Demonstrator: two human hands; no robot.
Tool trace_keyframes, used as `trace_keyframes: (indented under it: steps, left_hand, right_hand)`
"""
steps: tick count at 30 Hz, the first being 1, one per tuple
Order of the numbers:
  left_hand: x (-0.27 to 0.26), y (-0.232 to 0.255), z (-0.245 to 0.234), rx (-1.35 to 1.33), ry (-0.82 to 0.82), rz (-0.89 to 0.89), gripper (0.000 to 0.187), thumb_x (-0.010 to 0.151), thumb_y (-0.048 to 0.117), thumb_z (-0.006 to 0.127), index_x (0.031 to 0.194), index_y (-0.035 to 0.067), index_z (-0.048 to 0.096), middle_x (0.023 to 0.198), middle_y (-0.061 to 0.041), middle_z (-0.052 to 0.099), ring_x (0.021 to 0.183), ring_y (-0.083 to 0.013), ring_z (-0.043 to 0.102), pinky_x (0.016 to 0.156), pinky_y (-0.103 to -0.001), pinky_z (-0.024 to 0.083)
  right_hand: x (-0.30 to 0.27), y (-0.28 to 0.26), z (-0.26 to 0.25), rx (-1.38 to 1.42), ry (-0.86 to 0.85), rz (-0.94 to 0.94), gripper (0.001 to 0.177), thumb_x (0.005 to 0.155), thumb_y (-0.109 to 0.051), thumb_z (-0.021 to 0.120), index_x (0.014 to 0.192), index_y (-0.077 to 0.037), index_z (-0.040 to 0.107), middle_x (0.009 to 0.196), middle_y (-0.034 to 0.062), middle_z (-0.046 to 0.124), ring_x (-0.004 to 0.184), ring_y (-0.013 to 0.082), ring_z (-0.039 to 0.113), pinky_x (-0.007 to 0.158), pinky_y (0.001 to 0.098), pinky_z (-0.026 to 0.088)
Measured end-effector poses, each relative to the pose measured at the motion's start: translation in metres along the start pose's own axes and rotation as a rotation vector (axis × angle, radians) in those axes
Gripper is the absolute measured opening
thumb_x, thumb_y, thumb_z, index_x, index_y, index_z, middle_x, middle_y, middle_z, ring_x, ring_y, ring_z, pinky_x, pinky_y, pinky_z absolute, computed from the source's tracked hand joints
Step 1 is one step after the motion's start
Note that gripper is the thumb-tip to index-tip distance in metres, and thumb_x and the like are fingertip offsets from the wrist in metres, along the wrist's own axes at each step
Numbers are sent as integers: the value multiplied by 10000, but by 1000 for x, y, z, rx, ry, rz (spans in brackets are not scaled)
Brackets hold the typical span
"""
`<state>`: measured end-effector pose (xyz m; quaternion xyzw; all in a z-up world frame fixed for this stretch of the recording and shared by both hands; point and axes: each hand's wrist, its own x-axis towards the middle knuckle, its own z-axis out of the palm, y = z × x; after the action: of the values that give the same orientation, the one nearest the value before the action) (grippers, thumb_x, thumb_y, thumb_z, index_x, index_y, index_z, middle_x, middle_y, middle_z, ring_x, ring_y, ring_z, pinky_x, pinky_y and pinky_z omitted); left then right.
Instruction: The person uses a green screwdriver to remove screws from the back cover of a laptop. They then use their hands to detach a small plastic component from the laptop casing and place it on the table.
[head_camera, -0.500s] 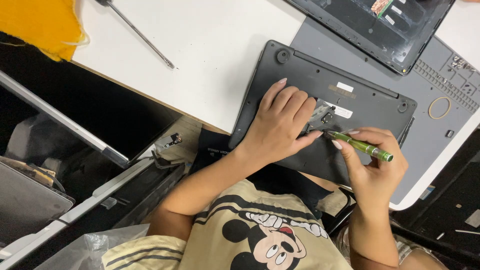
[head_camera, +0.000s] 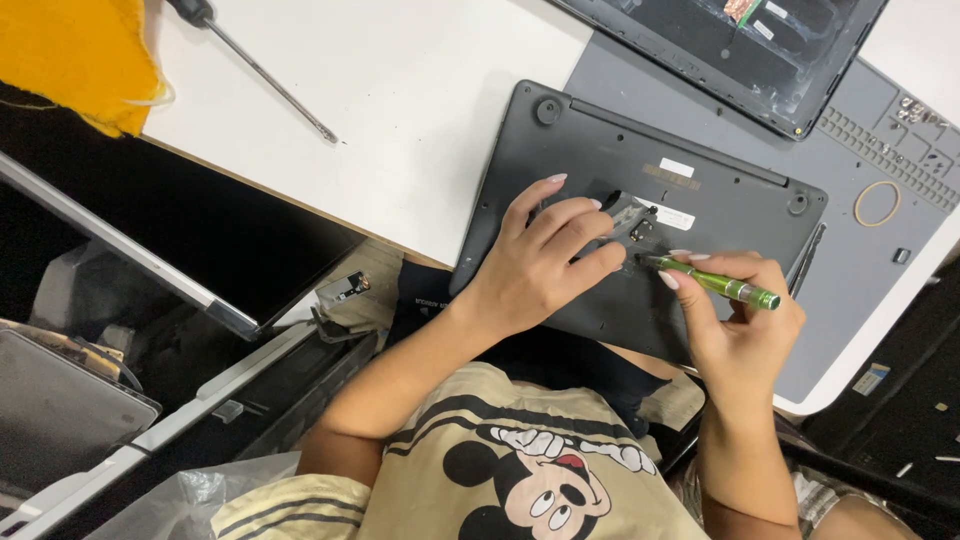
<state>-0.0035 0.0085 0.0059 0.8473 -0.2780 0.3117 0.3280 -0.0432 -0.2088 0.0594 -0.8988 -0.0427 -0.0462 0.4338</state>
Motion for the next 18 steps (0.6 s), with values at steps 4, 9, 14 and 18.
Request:
trace_keyframes:
  steps: [4,9,14,18]
  left_hand:
    - [-3,-1,1,-19,-18,-4,167,1037,152,788,889,167,712,1061,-35,630,1091,-213,628,1117,-451,435]
    - [-5,-1,1,-1,-70,-23,216,1002,227,873,903,165,691,1069,-26,635,1099,-215,624,1140,-450,413]
    - [-5,-1,2,-6,-80,-29,191,994,199,867,917,162,696,1051,-35,629,1084,-232,628,1134,-469,405]
    - [-2,-1,0,-7,-93,-47,180,971,160,880,945,159,702,1055,-29,608,1078,-222,623,1126,-461,407]
  right_hand:
    - [-1,1,0,-23,10,3,233,1020,-33,827,1090,0,607,1077,184,755,1054,282,765,852,291,558]
    - [0,-5,-2,14,-29,-10,223,1012,-7,800,1104,7,598,1095,179,748,1077,290,755,955,329,587]
    - [5,-14,-10,-73,-133,-30,265,1021,2,754,1215,-14,574,1144,115,768,1130,247,754,1025,333,569]
    - [12,-20,-15,-80,-254,-19,380,1010,67,636,1354,-39,514,1149,95,779,1129,231,764,1019,313,555]
